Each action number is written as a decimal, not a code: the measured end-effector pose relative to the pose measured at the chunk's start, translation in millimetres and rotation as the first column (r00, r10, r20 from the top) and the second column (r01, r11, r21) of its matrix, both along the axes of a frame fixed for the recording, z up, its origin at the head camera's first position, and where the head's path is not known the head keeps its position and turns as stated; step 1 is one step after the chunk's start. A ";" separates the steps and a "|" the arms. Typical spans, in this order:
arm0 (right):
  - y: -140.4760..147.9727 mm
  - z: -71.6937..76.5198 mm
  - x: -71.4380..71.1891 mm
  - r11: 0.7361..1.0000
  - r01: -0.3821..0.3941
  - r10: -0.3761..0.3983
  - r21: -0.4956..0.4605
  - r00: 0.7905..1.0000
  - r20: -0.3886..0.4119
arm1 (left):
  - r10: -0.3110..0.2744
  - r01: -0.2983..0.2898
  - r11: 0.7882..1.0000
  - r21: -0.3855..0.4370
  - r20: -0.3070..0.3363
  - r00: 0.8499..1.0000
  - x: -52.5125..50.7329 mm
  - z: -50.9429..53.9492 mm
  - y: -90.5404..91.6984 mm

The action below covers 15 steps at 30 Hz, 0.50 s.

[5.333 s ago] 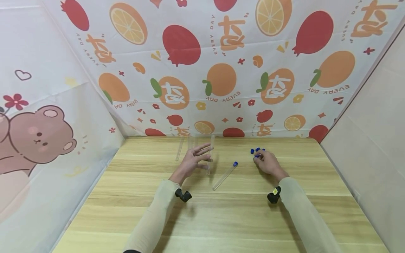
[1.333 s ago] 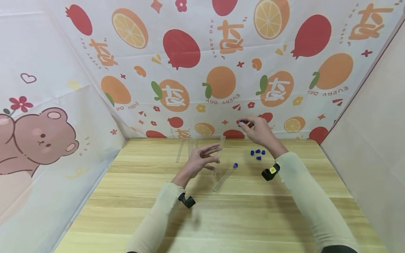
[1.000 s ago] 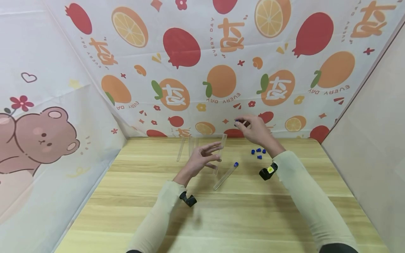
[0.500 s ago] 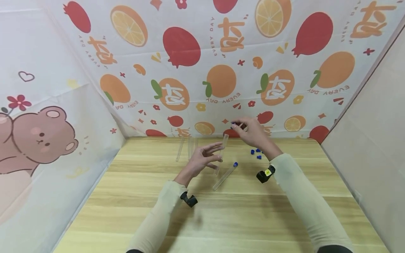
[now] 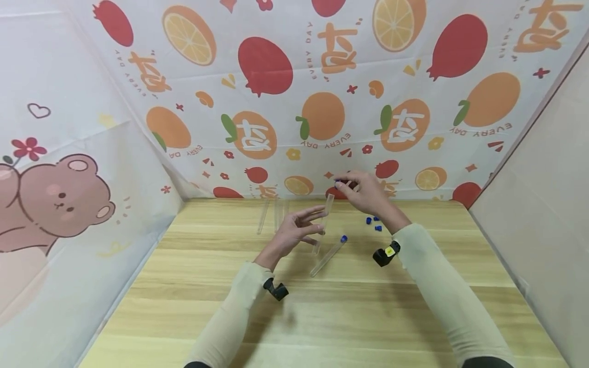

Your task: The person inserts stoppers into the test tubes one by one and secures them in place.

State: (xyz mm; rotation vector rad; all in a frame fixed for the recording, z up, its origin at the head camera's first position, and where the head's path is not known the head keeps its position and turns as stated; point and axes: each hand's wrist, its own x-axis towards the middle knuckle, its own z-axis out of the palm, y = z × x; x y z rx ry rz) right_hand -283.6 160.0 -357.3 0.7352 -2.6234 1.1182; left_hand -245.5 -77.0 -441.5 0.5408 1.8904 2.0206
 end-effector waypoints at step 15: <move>-5.1 -0.8 -0.7 1.000 0.001 -0.001 0.016 1.000 -0.005 | -0.007 0.007 1.000 -0.015 0.000 1.000 -5.6 2.6 -1.7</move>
